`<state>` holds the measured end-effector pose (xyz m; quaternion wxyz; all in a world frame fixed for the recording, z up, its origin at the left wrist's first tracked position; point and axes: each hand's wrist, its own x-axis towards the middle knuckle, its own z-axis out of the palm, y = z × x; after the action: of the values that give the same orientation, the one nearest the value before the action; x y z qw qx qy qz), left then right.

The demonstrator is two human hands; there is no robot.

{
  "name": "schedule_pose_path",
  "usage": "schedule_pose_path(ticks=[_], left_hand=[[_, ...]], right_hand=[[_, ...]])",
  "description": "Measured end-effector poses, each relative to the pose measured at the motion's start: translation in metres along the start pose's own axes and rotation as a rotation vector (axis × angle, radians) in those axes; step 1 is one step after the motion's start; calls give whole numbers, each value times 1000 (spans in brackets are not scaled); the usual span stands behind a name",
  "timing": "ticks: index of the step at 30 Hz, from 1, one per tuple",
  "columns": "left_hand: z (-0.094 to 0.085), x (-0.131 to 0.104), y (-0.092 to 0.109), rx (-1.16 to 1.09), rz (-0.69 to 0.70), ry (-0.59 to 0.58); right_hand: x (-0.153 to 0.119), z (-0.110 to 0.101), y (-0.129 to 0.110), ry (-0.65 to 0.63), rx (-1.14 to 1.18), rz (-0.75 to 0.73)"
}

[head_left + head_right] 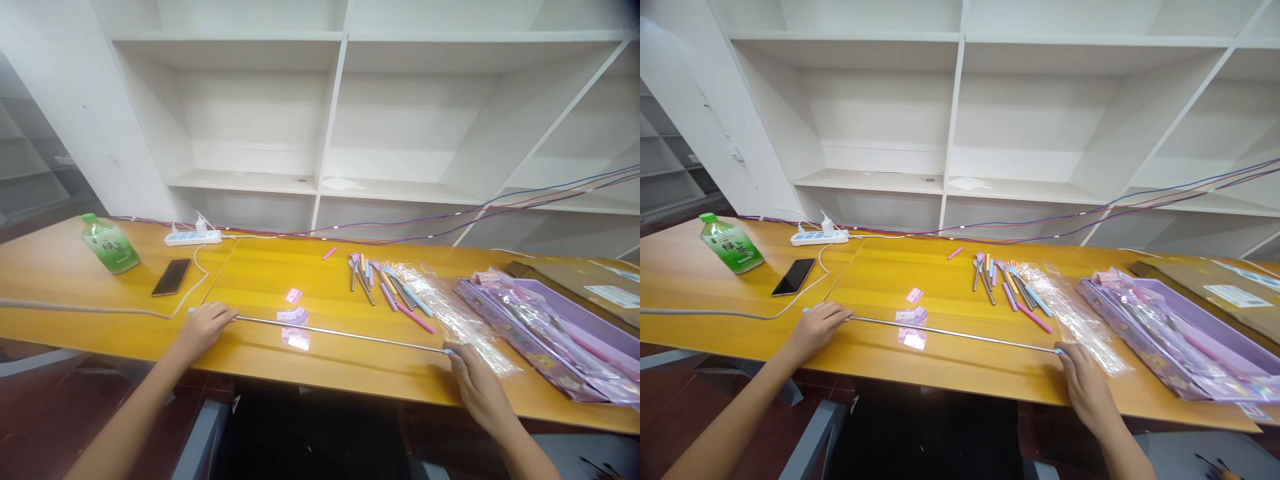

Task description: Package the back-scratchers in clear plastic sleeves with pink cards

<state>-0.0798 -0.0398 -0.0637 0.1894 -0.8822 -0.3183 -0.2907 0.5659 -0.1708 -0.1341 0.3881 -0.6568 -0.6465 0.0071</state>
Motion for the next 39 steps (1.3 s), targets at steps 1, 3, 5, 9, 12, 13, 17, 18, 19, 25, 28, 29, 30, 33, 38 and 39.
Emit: schedule_pose_path(ticks=[1,3,5,9,12,13,17,18,19,25,28,29,30,33,38,39], left_hand=[[-1,6,-1,11,6,10],[4,25,6,22,12,13],[20,56,32,8,4,-8],[71,135,95,-98,-123,-94],[99,172,98,-188,-237,-106],[105,176,90,-205,-253,-113],[118,160,51,-274,-289,-183],[120,156,47,-299,-289,-198],[122,152,47,-322,-291,-207],[124,160,69,-397,-325,-256],[121,163,71,-415,-329,-266],[120,162,70,-419,-338,-266],[120,162,69,-422,-350,-267],[118,162,68,-436,-382,-276],[120,162,70,-455,-355,-306],[121,162,71,-459,-352,-304]], right_hand=[[9,0,-4,18,-12,-6],[30,7,-28,33,-17,-26],[56,27,-75,7,9,-63],[109,98,-197,-4,119,-97],[141,145,-242,62,240,-111],[149,157,-243,12,256,-146],[157,186,-207,-247,353,-257],[155,191,-197,-254,399,-232],[153,193,-189,-243,435,-191],[155,191,-176,-183,507,-41],[163,194,-173,-147,649,13],[166,196,-172,-140,690,46],[168,197,-170,-131,729,84],[173,198,-165,-88,831,165],[174,196,-159,-91,821,213],[174,196,-158,-97,819,221]])
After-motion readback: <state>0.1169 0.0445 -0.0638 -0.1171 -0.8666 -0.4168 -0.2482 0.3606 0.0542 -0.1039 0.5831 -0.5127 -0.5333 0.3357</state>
